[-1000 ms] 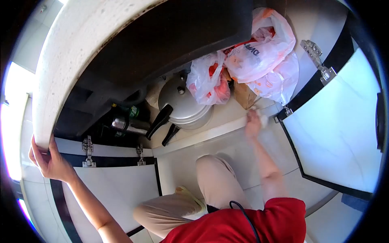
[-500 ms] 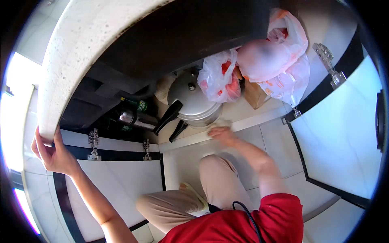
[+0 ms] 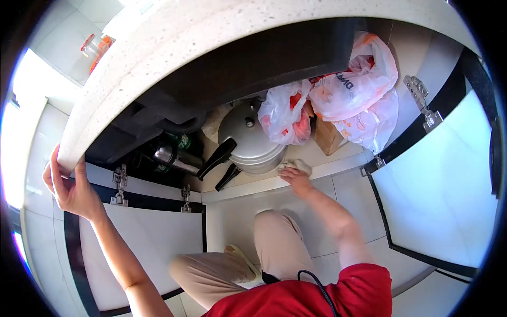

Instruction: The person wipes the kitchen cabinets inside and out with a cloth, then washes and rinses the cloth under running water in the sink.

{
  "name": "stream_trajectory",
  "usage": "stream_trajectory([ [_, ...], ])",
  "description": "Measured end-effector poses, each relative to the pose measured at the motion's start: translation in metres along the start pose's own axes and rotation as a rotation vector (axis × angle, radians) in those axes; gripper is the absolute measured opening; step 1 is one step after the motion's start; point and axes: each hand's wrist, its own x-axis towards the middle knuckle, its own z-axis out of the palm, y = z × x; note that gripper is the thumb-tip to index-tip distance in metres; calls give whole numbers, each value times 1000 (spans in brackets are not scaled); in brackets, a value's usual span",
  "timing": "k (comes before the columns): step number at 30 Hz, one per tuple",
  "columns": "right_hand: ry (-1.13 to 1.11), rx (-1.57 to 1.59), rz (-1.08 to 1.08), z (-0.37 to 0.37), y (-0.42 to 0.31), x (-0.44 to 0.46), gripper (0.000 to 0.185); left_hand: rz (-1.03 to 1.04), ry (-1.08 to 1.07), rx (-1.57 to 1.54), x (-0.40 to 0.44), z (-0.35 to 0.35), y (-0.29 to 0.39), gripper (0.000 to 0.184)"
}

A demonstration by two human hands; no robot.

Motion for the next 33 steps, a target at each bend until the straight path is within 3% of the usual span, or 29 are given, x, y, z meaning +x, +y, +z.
stream_trajectory([
  [3,88,333,220,-31,59,-38,45,9,-9,-18,-1,2,-1,41],
  [6,61,-23,170,-60,94,-69,40,25,2,-45,-2,5,-4,41],
  [8,135,-142,397,-53,71,-54,35,10,28,-110,-2,7,2,41],
  [10,343,58,593,-7,27,-20,35,-6,23,-100,-4,7,-2,40],
  [12,153,350,340,31,-13,4,37,2,55,-172,-4,9,-2,40],
  [14,40,-87,67,24,-67,20,37,-4,54,-178,-5,9,-2,41],
  [15,35,-81,58,11,-71,18,37,-7,57,-191,-4,8,-2,41],
  [18,-9,331,-53,-2,-34,2,35,0,28,-126,-2,6,-3,42],
  [19,-73,520,-36,7,-2,-11,37,4,65,-178,-1,10,6,42],
  [20,24,830,74,0,25,-28,37,-4,67,-155,-2,8,7,42],
  [22,64,265,181,-38,73,-54,35,19,-20,30,1,0,7,42],
  [23,37,72,162,-72,86,-68,35,24,22,-85,2,5,11,43],
  [24,16,-122,142,-93,91,-74,36,27,9,3,1,2,9,43],
  [25,17,-120,115,-90,91,-71,36,40,22,-18,1,3,10,43],
  [27,25,-114,258,-84,79,-71,35,44,38,-25,2,6,12,43],
  [30,109,-98,226,-34,45,-63,36,137,38,-32,4,7,5,45],
  [32,106,610,145,26,34,-47,40,158,32,-62,4,7,0,45],
  [33,-75,-25,43,27,4,-34,42,212,29,-37,5,8,-2,47],
])
